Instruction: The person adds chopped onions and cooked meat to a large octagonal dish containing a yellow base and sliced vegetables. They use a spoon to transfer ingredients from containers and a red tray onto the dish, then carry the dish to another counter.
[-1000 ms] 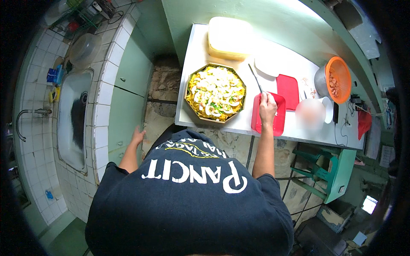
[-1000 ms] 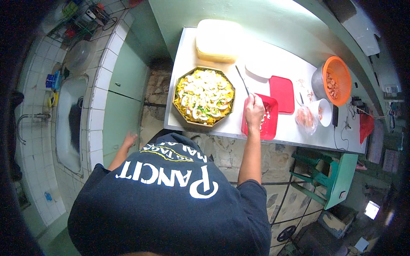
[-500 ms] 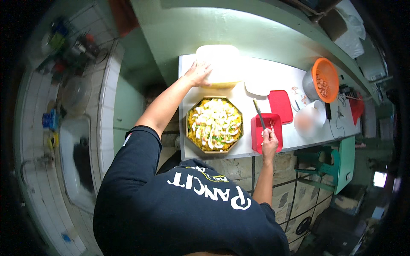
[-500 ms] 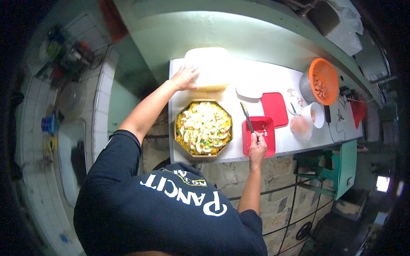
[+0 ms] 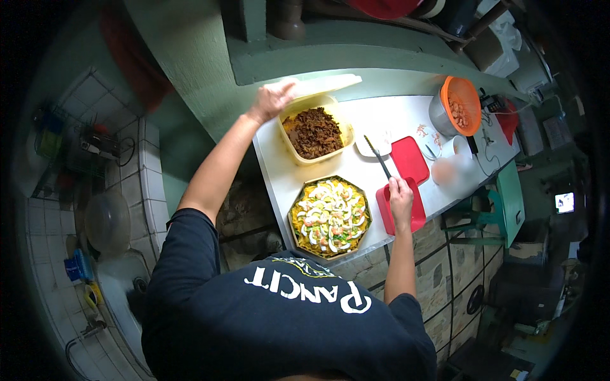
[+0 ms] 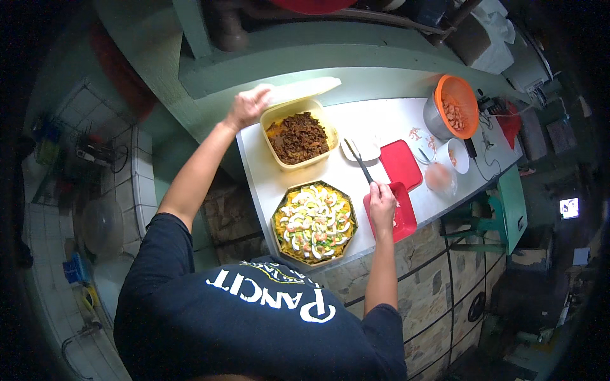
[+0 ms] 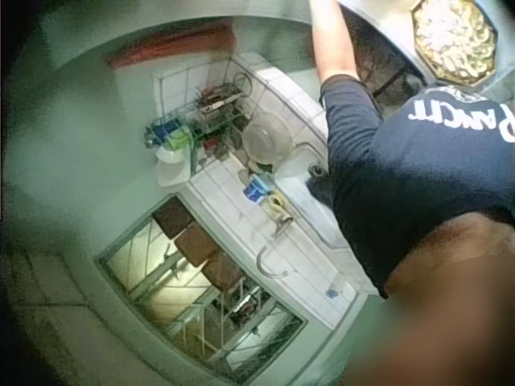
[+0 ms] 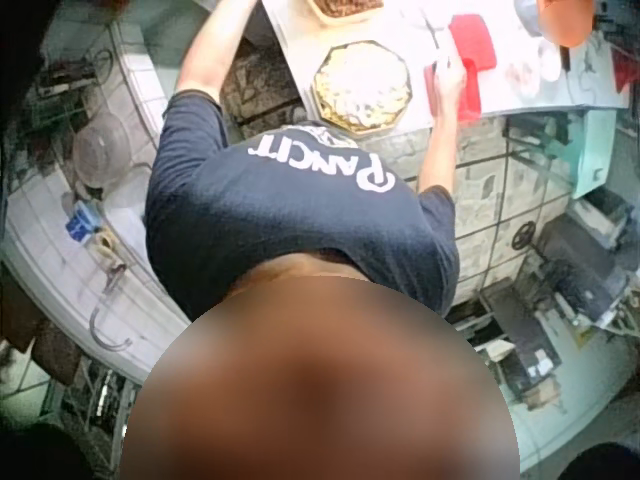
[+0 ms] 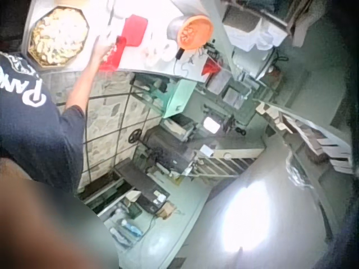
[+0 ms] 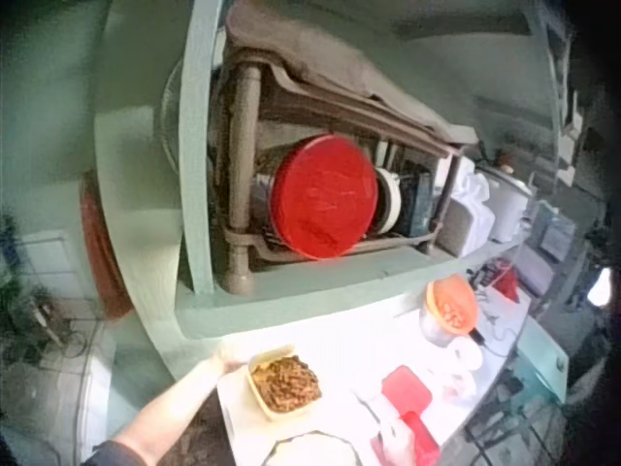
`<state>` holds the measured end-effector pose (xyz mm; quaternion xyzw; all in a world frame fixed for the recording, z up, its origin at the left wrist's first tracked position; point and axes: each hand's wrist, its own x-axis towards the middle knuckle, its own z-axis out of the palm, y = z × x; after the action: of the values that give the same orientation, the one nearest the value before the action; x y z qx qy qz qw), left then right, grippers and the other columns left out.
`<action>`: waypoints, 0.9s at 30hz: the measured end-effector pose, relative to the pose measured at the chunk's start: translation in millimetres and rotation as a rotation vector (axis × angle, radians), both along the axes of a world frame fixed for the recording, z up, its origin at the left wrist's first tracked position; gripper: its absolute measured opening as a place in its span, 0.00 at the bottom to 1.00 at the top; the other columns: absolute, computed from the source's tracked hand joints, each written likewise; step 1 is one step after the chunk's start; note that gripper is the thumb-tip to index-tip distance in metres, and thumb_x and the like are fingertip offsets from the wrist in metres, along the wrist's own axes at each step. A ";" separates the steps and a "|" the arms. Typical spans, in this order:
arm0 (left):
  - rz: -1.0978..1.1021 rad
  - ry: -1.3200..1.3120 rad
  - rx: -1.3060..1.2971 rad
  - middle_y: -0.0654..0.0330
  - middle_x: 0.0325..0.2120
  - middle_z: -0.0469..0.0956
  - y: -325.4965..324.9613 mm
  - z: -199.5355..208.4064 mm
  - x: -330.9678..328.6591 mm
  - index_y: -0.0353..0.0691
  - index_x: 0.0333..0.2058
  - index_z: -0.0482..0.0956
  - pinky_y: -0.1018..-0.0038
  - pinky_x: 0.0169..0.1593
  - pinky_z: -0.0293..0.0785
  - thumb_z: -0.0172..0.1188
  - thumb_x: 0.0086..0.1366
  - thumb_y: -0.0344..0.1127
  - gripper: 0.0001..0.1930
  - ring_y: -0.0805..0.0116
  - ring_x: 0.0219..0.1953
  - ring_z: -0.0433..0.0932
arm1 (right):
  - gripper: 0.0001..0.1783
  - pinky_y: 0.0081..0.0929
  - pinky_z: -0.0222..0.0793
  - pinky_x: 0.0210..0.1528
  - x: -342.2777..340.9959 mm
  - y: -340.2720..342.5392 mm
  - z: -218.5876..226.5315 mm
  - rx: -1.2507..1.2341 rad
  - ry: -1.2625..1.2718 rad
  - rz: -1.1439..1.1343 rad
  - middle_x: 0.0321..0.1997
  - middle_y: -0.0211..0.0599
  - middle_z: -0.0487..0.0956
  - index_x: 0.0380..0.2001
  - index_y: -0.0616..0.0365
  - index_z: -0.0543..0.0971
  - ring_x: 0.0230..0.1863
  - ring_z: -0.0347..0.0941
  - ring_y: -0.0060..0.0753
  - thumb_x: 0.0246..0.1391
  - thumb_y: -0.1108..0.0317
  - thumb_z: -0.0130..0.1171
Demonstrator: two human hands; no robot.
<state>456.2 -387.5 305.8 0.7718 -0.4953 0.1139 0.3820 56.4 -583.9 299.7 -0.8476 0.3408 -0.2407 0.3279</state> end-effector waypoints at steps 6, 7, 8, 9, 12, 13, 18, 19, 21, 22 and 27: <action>0.208 0.223 0.062 0.52 0.39 0.82 1.9 -35.2 61.8 0.40 0.49 0.78 0.69 0.44 0.75 0.56 0.64 0.48 0.21 0.58 0.39 0.81 | 0.10 0.41 0.71 0.38 93.6 6.1 6.3 -0.409 0.355 0.078 0.36 0.43 0.78 0.40 0.51 0.80 0.35 0.75 0.49 0.58 0.64 0.53; 0.233 0.246 -0.004 0.51 0.40 0.81 4.8 -40.6 62.5 0.40 0.49 0.77 0.70 0.44 0.75 0.56 0.64 0.48 0.21 0.60 0.41 0.81 | 0.10 0.42 0.71 0.38 106.0 5.2 10.2 -0.462 0.415 0.127 0.35 0.43 0.78 0.40 0.50 0.80 0.36 0.75 0.49 0.58 0.64 0.53; 0.246 0.275 -0.069 0.49 0.41 0.80 3.9 -46.0 54.1 0.40 0.49 0.77 0.70 0.45 0.74 0.57 0.63 0.48 0.21 0.62 0.42 0.80 | 0.10 0.43 0.71 0.39 114.1 1.9 11.9 -0.513 0.483 0.166 0.35 0.42 0.77 0.40 0.48 0.80 0.36 0.75 0.48 0.57 0.64 0.53; 0.261 0.302 -0.132 0.48 0.42 0.80 5.1 -49.8 42.5 0.40 0.50 0.77 0.71 0.45 0.74 0.57 0.63 0.48 0.22 0.64 0.43 0.80 | 0.10 0.43 0.72 0.39 121.5 -2.4 11.8 -0.562 0.550 0.206 0.35 0.42 0.77 0.40 0.47 0.81 0.36 0.75 0.48 0.57 0.64 0.54; 0.239 0.430 -0.289 0.49 0.45 0.76 22.4 -54.5 4.9 0.38 0.48 0.76 0.69 0.44 0.74 0.59 0.62 0.38 0.17 0.60 0.44 0.77 | 0.10 0.42 0.72 0.40 132.4 -26.6 4.4 -0.747 0.521 0.376 0.34 0.40 0.77 0.39 0.47 0.81 0.36 0.75 0.45 0.53 0.67 0.55; 0.246 0.355 -0.431 0.50 0.43 0.76 36.8 -64.2 -2.4 0.37 0.46 0.76 0.68 0.43 0.74 0.59 0.61 0.35 0.16 0.58 0.43 0.77 | 0.11 0.41 0.72 0.40 139.9 -29.9 1.7 -0.823 0.473 0.427 0.34 0.39 0.77 0.38 0.48 0.81 0.36 0.75 0.45 0.51 0.67 0.56; 0.286 0.522 -0.123 0.52 0.43 0.75 141.8 -140.9 -72.8 0.38 0.51 0.73 0.69 0.45 0.73 0.57 0.62 0.32 0.19 0.58 0.42 0.76 | 0.13 0.42 0.68 0.48 153.5 -55.2 -18.2 -0.837 0.550 0.512 0.39 0.38 0.79 0.40 0.46 0.82 0.43 0.75 0.43 0.51 0.64 0.56; 0.311 0.580 -0.022 0.52 0.43 0.75 169.3 -163.0 -94.7 0.37 0.52 0.72 0.69 0.46 0.73 0.57 0.61 0.33 0.19 0.58 0.42 0.76 | 0.13 0.43 0.67 0.51 150.5 -60.0 -20.5 -0.770 0.623 0.508 0.42 0.38 0.80 0.42 0.44 0.82 0.45 0.76 0.44 0.54 0.61 0.54; 0.328 0.736 0.140 0.50 0.45 0.77 257.0 -237.6 -137.8 0.36 0.54 0.70 0.67 0.48 0.72 0.59 0.60 0.35 0.23 0.59 0.45 0.77 | 0.10 0.42 0.69 0.46 159.0 -51.9 -6.9 -0.679 0.579 0.521 0.37 0.37 0.78 0.38 0.47 0.81 0.43 0.74 0.43 0.53 0.63 0.56; 0.348 0.894 0.442 0.52 0.47 0.77 290.3 -253.5 -167.0 0.38 0.55 0.70 0.68 0.51 0.72 0.60 0.59 0.37 0.24 0.60 0.48 0.77 | 0.09 0.42 0.70 0.44 153.8 -52.1 -2.8 -0.622 0.579 0.510 0.35 0.36 0.77 0.36 0.49 0.81 0.41 0.74 0.43 0.53 0.64 0.57; 0.534 1.331 0.865 0.56 0.36 0.79 410.3 -296.3 -323.6 0.40 0.44 0.78 0.65 0.39 0.73 0.64 0.56 0.44 0.19 0.64 0.37 0.78 | 0.11 0.43 0.72 0.41 135.2 -66.2 12.3 -0.633 0.543 0.448 0.36 0.37 0.81 0.39 0.44 0.80 0.40 0.77 0.46 0.58 0.55 0.54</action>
<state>132.6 22.8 9.4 0.8479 0.0332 -0.4787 0.2251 191.6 -650.1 312.0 -0.9908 0.1328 -0.0259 -0.0035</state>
